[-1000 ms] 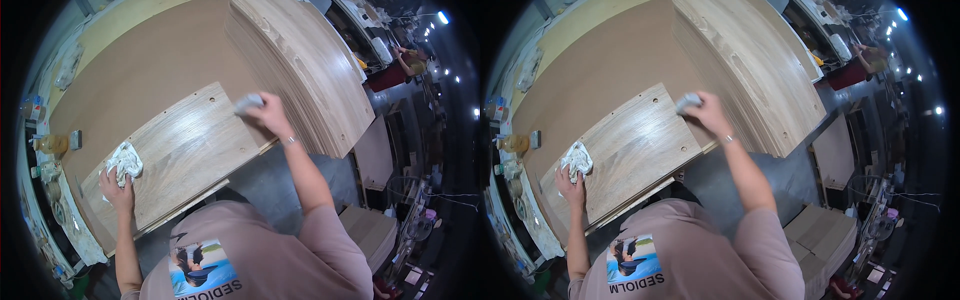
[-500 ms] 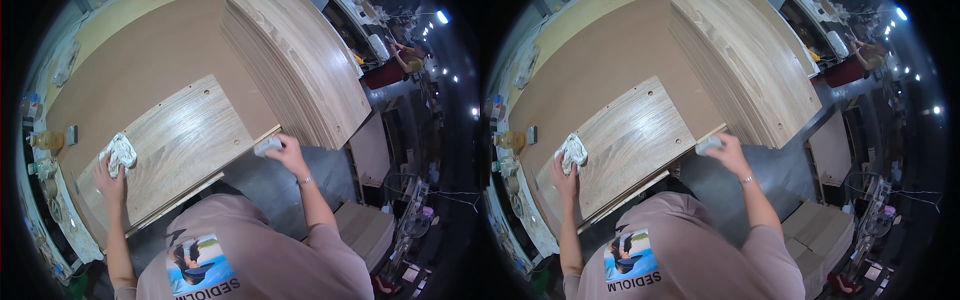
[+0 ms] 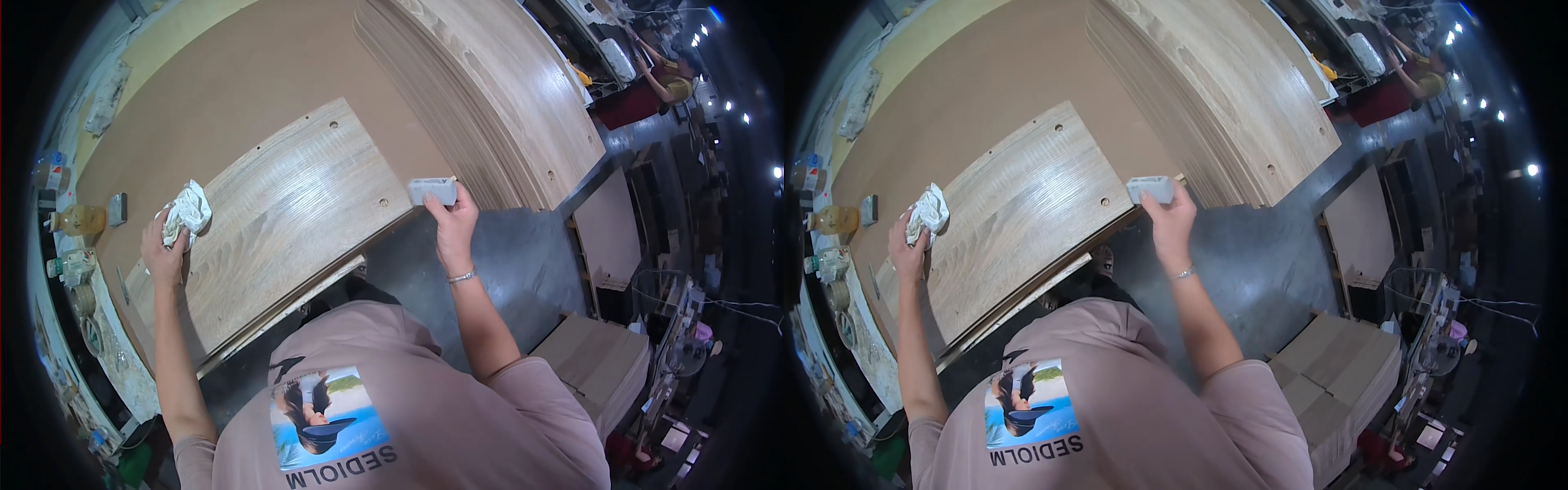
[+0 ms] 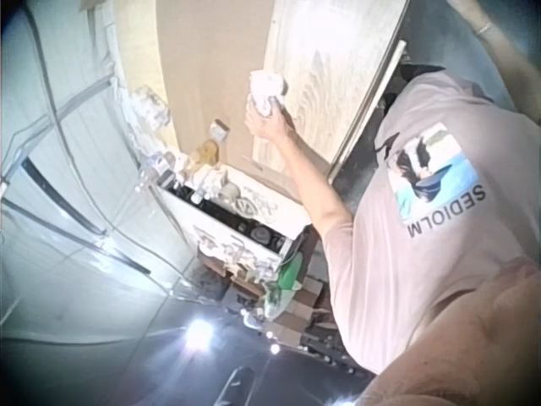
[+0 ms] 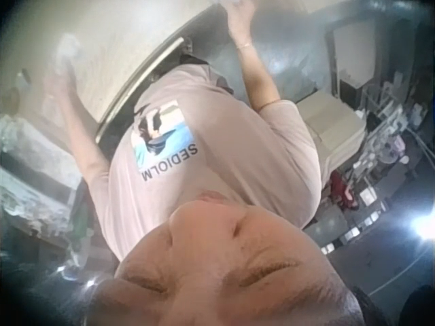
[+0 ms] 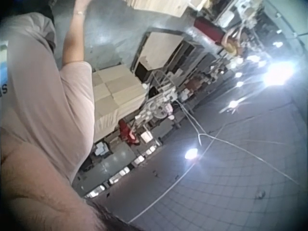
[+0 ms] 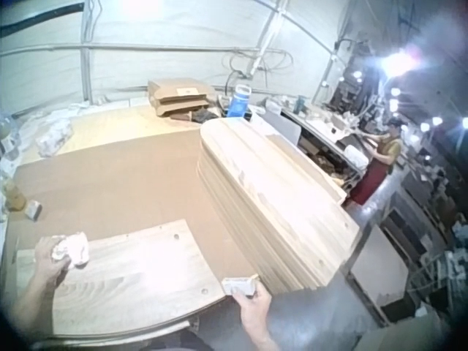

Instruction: The person wipes a wooden board with a cloth and sands the edges and surface using a sanding block.

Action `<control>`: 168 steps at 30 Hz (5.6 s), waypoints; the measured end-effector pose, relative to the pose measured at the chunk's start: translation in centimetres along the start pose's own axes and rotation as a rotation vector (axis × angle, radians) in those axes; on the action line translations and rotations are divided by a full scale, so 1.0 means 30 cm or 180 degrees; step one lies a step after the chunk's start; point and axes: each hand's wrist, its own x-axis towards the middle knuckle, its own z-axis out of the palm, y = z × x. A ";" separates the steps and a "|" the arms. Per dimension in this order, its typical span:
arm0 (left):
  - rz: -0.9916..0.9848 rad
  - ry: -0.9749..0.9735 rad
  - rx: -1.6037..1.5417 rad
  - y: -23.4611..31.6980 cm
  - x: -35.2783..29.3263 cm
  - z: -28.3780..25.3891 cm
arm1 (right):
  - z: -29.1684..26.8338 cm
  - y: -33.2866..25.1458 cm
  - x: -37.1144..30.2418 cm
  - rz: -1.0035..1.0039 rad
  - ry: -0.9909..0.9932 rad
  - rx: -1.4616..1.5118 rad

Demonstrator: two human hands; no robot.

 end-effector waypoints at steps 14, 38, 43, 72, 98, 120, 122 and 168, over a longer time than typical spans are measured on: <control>0.0174 0.0355 0.0160 0.050 -0.024 0.000 | -0.001 -0.009 -0.056 -0.0268 0.0556 -0.0249; -0.0506 -0.0436 -0.0769 -0.050 0.009 -0.064 | 0.183 0.060 -0.366 -0.0934 -0.0720 -0.1455; -0.0215 -0.0466 -0.0844 -0.102 0.007 -0.026 | 0.190 0.045 -0.268 -0.0770 0.0613 -0.1477; 0.1885 0.0042 -0.0353 -0.059 -0.116 -0.127 | 1.090 0.077 -1.134 -0.1677 -0.0856 -0.1696; -0.0811 0.0784 -0.2011 -0.493 -0.521 -0.391 | 1.153 0.193 -0.610 -0.2981 -0.1656 -0.4009; -0.1436 0.0897 -0.1685 -0.334 -0.574 -0.430 | 1.153 0.186 -0.624 -0.2925 -0.1798 -0.3955; -0.1465 0.1000 -0.1617 -0.189 -0.687 -0.377 | 1.138 0.183 -0.607 -0.2925 -0.1794 -0.3939; -0.0595 0.0232 -0.0670 0.029 -0.729 -0.412 | 1.115 0.220 -0.539 -0.2496 -0.2658 -0.3350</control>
